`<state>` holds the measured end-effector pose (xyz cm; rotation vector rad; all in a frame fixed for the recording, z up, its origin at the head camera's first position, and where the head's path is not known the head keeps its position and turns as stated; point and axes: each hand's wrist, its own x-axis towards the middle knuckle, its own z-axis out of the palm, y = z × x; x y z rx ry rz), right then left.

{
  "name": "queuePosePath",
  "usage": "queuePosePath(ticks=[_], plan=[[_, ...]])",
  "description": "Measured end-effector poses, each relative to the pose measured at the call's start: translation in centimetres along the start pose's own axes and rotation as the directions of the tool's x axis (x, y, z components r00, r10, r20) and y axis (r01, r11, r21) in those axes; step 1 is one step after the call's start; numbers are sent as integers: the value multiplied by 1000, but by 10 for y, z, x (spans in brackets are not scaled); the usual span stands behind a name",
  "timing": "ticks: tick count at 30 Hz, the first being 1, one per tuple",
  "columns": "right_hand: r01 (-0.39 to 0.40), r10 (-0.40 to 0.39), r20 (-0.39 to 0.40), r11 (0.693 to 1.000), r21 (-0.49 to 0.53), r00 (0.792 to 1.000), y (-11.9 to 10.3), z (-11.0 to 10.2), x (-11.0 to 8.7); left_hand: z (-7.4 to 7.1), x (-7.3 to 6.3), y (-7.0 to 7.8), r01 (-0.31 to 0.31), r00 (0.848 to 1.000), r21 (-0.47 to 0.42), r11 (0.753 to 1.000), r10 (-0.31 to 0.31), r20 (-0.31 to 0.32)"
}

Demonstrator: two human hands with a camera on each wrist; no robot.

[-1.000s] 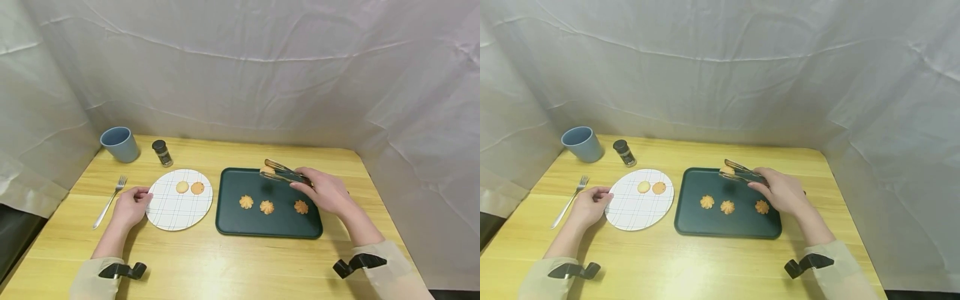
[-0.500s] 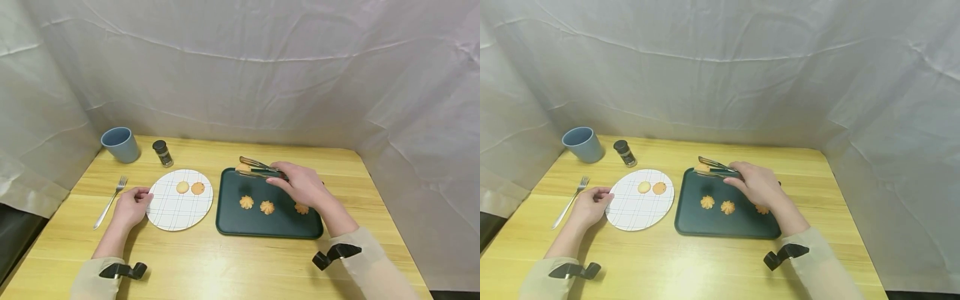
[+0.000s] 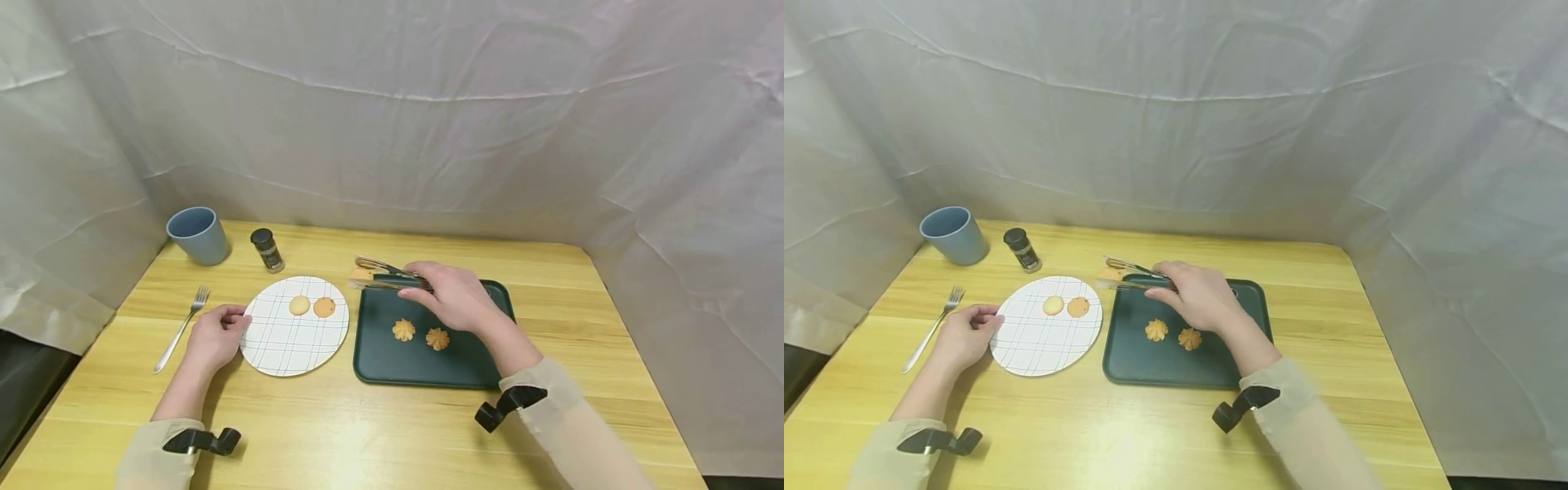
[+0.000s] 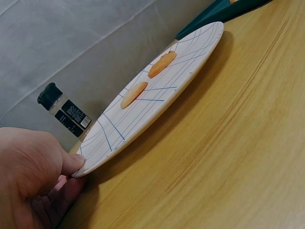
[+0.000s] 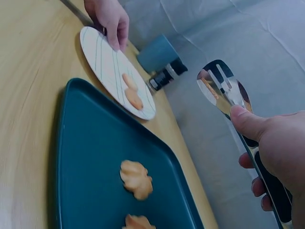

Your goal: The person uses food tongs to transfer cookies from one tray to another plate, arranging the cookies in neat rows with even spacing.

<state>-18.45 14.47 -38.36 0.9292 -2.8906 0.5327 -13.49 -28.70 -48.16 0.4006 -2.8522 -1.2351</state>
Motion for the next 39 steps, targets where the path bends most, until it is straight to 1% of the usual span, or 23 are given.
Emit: queuePosePath(ticks=[6,13,20,27,39], plan=[[29,-29,3,1000,4,1000,-11,10,14,1,0,1,9,1000,3,1000,-9,4],[57,-57,44,998,-2,997,-28,24,31,1,0,2,6,1000,-1,1000,-6,6],[88,-87,79,996,-9,993,-44,44,48,2,0,1,2,1000,-7,1000,-2,1],[76,-74,133,997,-14,988,-61,61,64,2,-1,1,-29,1000,4,1000,29,-9],[50,-39,182,997,-54,983,-84,90,93,0,-2,-1,-12,1000,4,1000,12,-19]])
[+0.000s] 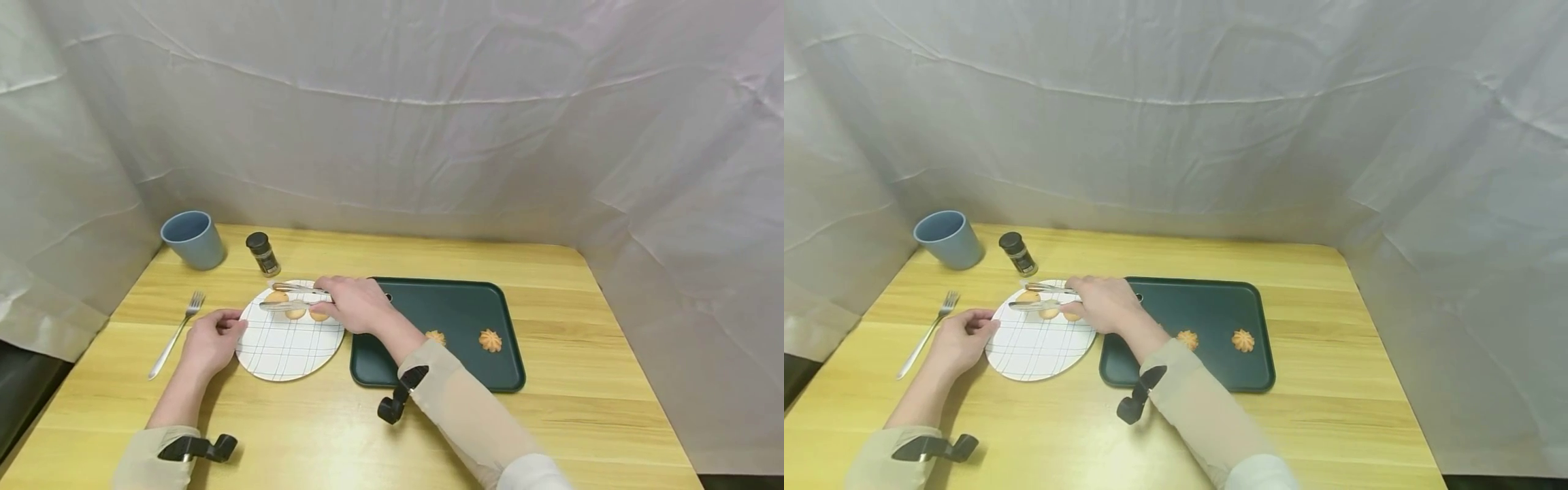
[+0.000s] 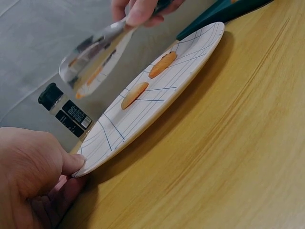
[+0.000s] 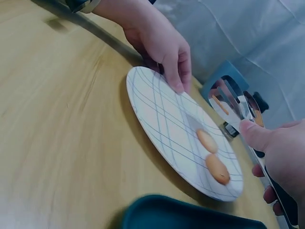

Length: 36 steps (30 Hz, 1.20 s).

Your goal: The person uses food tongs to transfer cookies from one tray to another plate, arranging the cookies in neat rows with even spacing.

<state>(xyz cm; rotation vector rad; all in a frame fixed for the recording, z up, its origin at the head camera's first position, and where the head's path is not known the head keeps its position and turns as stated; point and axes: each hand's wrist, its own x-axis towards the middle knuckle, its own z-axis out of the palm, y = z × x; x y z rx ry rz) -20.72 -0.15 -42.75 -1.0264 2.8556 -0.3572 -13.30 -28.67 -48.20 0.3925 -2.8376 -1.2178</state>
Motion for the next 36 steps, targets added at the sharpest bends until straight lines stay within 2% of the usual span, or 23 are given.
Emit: queuePosePath(ticks=[8,17,23,28,36], plan=[[0,0,14,999,-33,1000,-9,14,15,1,0,-1,11,1000,-7,1000,-11,16],[-16,18,36,998,-61,999,-13,22,21,5,1,0,-4,1000,-12,1000,4,19],[-40,45,57,996,-76,997,-14,24,22,8,2,1,-10,999,-25,1000,11,35],[-38,41,53,997,-69,998,-16,25,23,4,2,-1,-20,1000,-8,1000,20,16],[-49,51,44,998,-31,998,-15,20,17,0,0,-3,-6,1000,-1,1000,6,27]])
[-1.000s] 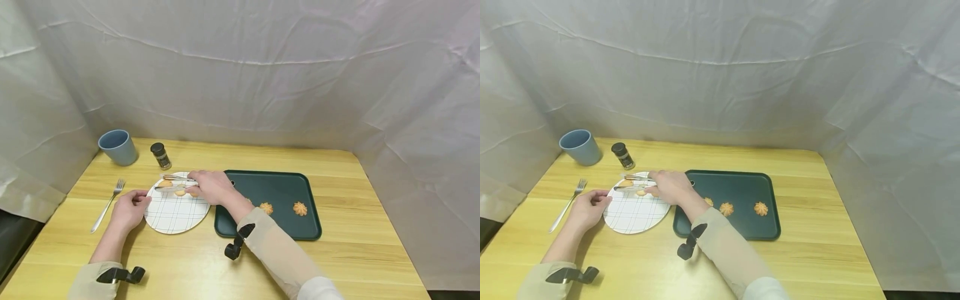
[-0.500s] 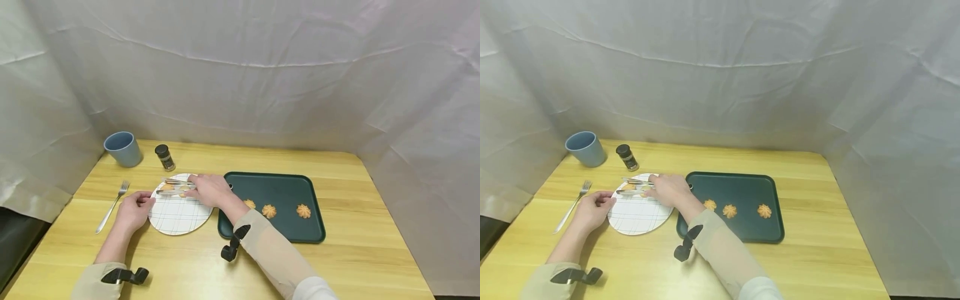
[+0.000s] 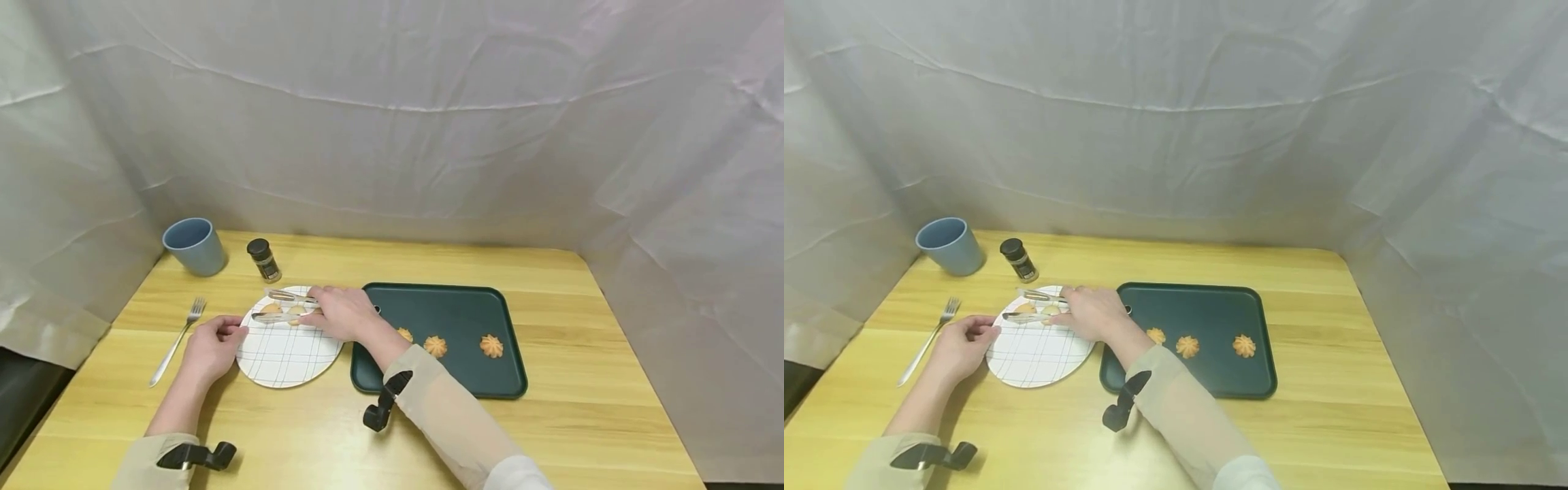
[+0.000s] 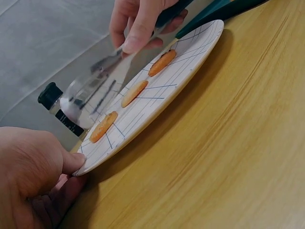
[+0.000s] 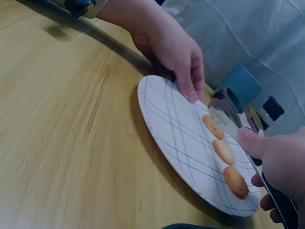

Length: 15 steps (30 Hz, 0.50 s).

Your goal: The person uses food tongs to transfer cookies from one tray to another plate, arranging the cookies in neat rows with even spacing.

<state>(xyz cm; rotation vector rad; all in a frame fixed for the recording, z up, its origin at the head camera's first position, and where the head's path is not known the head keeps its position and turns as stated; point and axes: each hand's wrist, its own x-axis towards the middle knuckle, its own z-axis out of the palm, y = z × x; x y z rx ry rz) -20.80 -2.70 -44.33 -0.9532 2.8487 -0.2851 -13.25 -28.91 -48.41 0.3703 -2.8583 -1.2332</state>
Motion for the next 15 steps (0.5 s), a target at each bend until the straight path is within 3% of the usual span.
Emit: queuePosePath(ticks=[10,15], plan=[[40,-39,-11,991,130,999,19,-19,-23,0,4,3,14,1000,0,1000,-14,1],[53,-51,-21,989,136,998,31,-26,-38,-1,4,4,20,1000,-5,1000,-20,7]])
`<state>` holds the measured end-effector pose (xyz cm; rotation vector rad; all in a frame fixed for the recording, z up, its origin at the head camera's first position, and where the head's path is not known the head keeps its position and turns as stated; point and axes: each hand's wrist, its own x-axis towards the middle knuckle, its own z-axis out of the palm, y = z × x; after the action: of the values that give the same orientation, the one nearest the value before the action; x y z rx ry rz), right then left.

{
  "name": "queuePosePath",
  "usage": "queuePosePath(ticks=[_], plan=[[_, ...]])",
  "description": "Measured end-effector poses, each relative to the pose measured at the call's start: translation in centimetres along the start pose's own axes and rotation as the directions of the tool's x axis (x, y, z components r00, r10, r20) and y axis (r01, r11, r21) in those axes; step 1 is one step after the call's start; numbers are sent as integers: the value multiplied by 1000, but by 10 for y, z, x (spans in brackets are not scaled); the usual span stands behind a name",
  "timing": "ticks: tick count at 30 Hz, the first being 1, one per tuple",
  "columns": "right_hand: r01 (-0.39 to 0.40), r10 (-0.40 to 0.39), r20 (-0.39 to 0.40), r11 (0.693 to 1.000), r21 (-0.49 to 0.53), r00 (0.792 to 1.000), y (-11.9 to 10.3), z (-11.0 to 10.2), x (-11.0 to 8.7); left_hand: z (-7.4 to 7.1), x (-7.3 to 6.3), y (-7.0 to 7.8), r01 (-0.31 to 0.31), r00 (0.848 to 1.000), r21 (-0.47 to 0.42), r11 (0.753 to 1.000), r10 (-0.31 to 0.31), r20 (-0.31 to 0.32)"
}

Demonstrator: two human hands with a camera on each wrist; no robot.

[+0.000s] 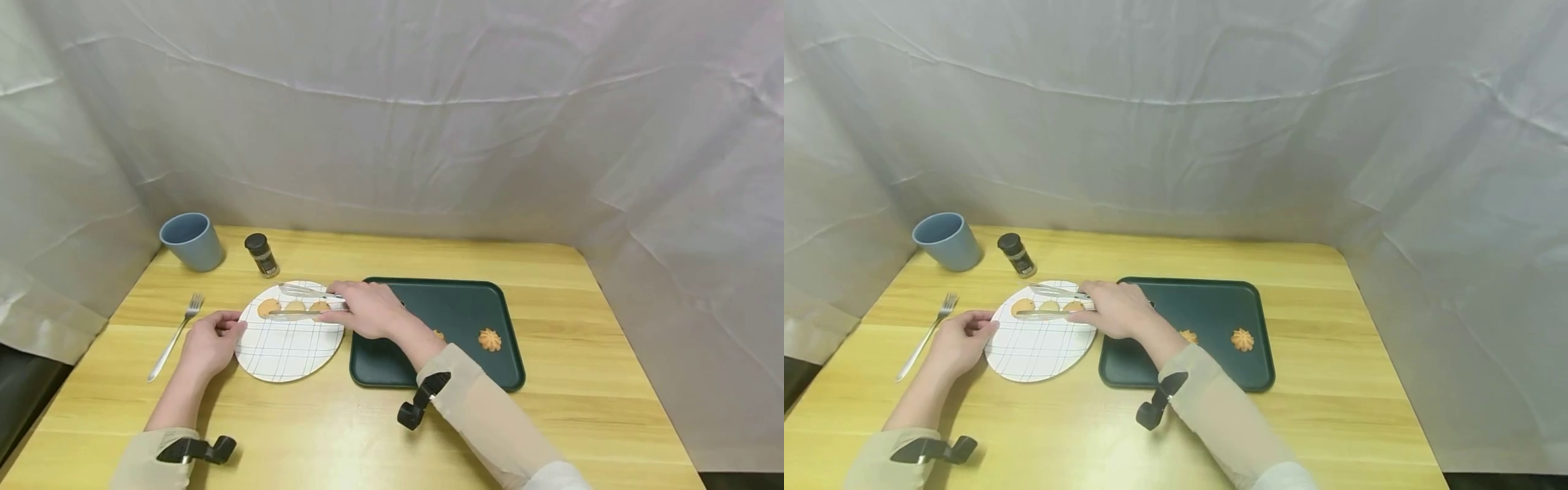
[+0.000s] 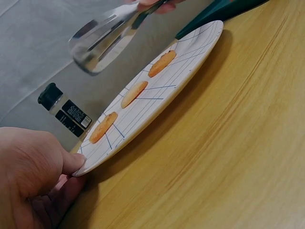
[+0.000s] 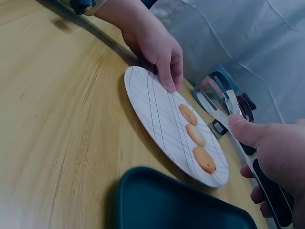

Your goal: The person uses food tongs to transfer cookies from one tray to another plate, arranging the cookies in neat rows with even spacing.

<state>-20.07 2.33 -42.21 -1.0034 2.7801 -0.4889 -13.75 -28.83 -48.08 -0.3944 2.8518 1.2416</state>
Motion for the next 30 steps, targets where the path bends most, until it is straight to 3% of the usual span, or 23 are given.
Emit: queuePosePath(ticks=[16,30], plan=[[5,-5,-62,1000,-5,998,24,-26,-46,-3,0,1,20,1000,-8,1000,-20,5],[-74,72,-94,997,-16,993,47,-43,-99,-3,0,0,32,999,3,999,-32,8]])
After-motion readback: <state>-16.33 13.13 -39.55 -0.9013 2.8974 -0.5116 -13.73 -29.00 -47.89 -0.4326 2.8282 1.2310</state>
